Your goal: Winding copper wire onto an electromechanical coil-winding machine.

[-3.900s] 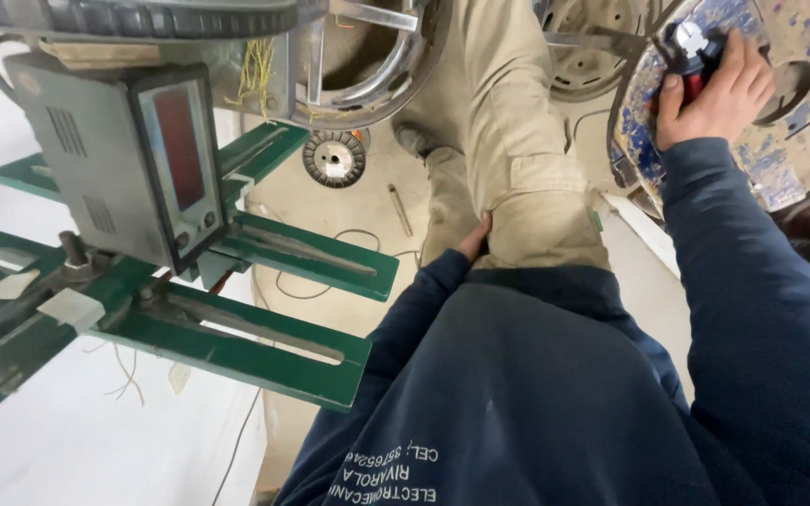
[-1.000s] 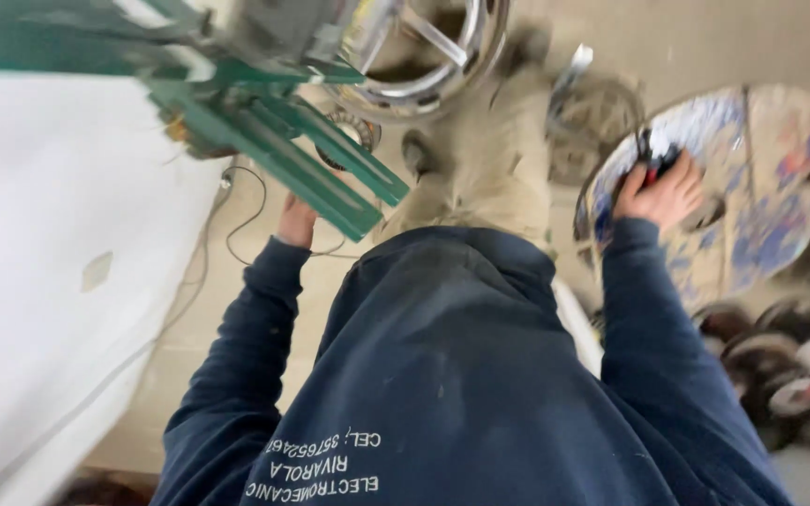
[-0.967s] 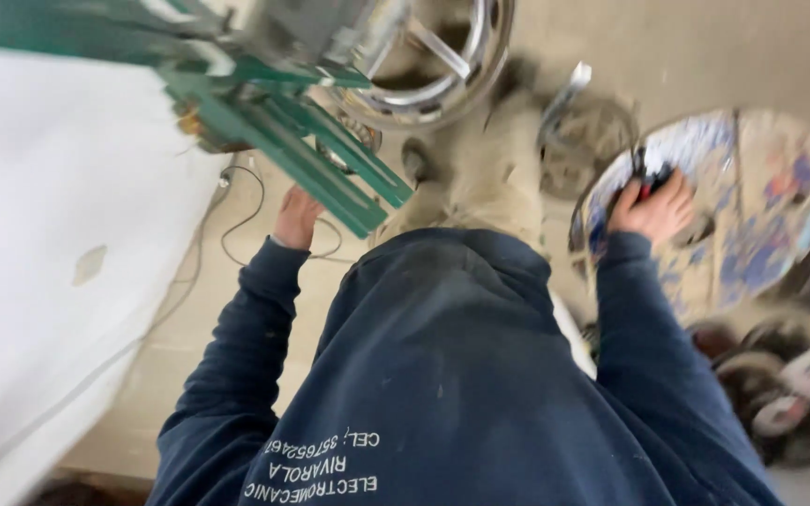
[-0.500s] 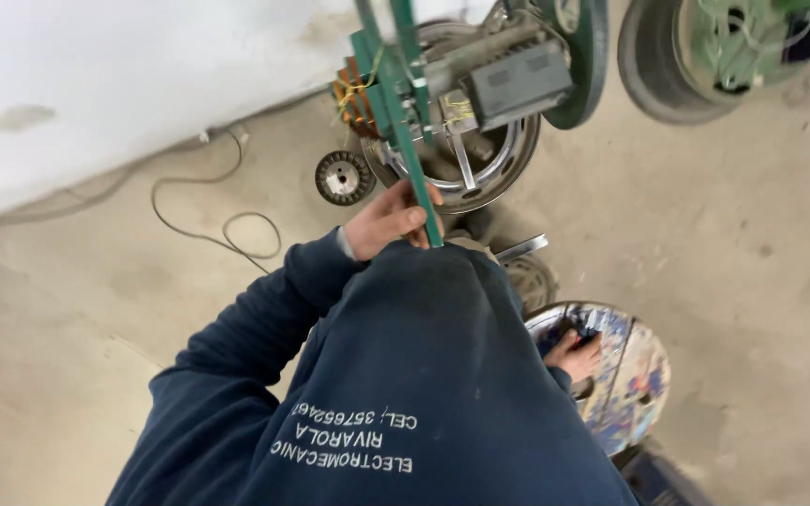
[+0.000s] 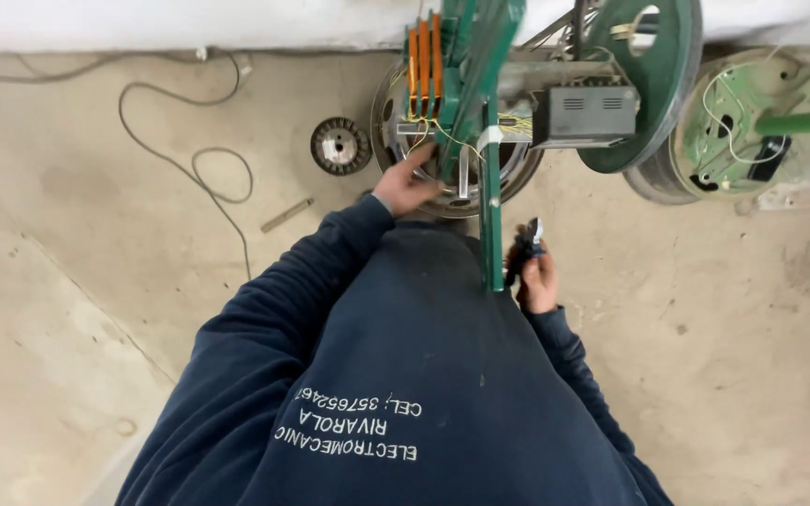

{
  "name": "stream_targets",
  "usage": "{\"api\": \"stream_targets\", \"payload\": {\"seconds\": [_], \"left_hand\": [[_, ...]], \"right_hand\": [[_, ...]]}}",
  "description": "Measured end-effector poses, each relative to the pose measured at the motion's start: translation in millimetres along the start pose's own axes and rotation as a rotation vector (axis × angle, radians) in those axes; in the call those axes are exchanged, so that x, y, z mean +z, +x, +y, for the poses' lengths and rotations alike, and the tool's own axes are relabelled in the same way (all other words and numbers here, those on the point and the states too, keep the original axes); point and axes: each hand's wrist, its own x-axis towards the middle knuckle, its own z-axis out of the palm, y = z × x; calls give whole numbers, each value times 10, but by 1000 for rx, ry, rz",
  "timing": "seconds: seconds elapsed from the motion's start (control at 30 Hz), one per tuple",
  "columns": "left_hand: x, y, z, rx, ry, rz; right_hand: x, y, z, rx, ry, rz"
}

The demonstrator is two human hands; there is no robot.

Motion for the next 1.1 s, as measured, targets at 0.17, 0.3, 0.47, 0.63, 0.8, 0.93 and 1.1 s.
{"api": "stream_targets", "payload": {"seconds": [0.17, 0.3, 0.47, 0.63, 0.8, 0.93, 1.1], "left_hand": [[-254, 75, -251, 307, -87, 193], [-631, -48, 429, 216, -501, 397], [-571, -411, 1651, 558, 53, 467], [-322, -385, 1477, 472, 142, 721], [-462, -590, 928, 267, -66, 533], [-612, -658, 356, -6, -331, 492], [-638, -453, 929, 279, -400, 344]], "right_hand": [[296, 373, -448, 143, 190, -354], [280, 572, -422, 164, 44, -357], [585, 769, -822, 17, -93, -499], [374, 851, -657, 227, -128, -501], [490, 891, -680, 214, -34, -525], [564, 914, -684, 250, 2, -520], [443, 939, -293, 241, -32, -448]]}}
